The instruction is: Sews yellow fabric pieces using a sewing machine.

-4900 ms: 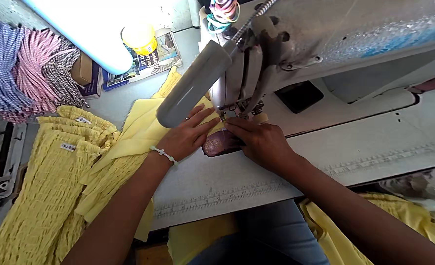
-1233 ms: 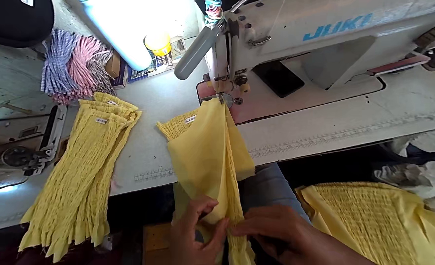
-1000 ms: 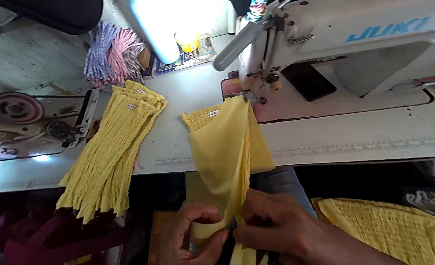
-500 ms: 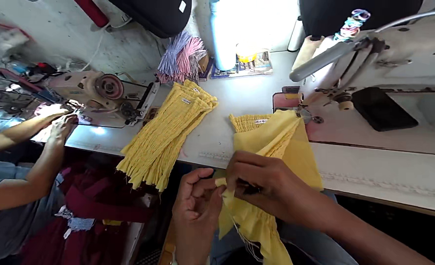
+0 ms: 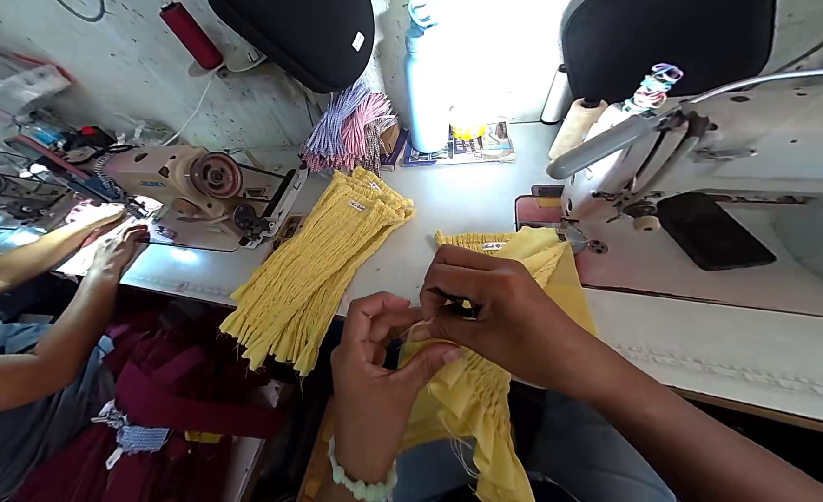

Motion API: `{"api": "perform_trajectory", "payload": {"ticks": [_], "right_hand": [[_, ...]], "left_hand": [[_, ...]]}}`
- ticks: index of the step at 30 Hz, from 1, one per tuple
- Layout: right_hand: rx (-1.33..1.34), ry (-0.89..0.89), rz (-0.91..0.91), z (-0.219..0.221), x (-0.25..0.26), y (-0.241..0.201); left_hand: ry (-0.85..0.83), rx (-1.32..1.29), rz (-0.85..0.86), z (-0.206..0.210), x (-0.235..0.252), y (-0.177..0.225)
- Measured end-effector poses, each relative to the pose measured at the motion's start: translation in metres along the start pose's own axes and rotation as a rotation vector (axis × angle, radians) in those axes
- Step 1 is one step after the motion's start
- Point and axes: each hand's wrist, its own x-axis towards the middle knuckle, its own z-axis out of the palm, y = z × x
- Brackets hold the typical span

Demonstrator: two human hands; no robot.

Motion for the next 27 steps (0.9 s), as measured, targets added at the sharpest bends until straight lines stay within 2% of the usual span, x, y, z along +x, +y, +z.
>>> {"api": "perform_trajectory", "payload": {"ticks": [3, 6, 10, 13, 15, 16, 18, 20, 22, 25, 27], "right_hand": [[0.022, 0.023, 0.035, -0.002, 0.0, -0.001], [0.158, 0.111, 0.065, -0.019, -0.015, 0.002], [-0.004, 0.188, 0.252, -0.056, -0.099, 0.015], [-0.249, -0.025, 0.504, -0.063, -0.185, 0.033], [-0.219, -0.225, 0.763, -0.055, -0.219, 0.047], [-0.194, -0.27, 0.862, -0.047, -0.229, 0.057], [-0.193, -0.245, 0.934, -0.027, -0.243, 0.081], [-0.215, -0.125, 0.891, -0.008, -0.253, 0.098], [-0.149, -0.027, 0.791, -0.002, -0.255, 0.097], [0.046, 0.072, 0.499, -0.007, -0.246, 0.051], [0.105, 0.066, 0.283, -0.015, -0.229, 0.017]], "left_hand": [[0.047, -0.021, -0.038, 0.005, 0.001, -0.003], [0.042, 0.032, 0.06, 0.0, 0.0, -0.007], [-0.011, 0.121, 0.115, -0.012, 0.004, -0.013], [-0.071, 0.155, 0.125, -0.017, 0.006, -0.019], [-0.089, 0.158, 0.138, -0.019, 0.007, -0.021], [-0.102, 0.157, 0.145, -0.02, 0.008, -0.022], [-0.134, 0.155, 0.163, -0.023, 0.011, -0.023], [-0.163, 0.157, 0.187, -0.028, 0.016, -0.024], [-0.172, 0.154, 0.188, -0.034, 0.02, -0.028], [-0.177, 0.138, 0.169, -0.046, 0.029, -0.041], [-0.159, 0.13, 0.137, -0.053, 0.036, -0.051]]}}
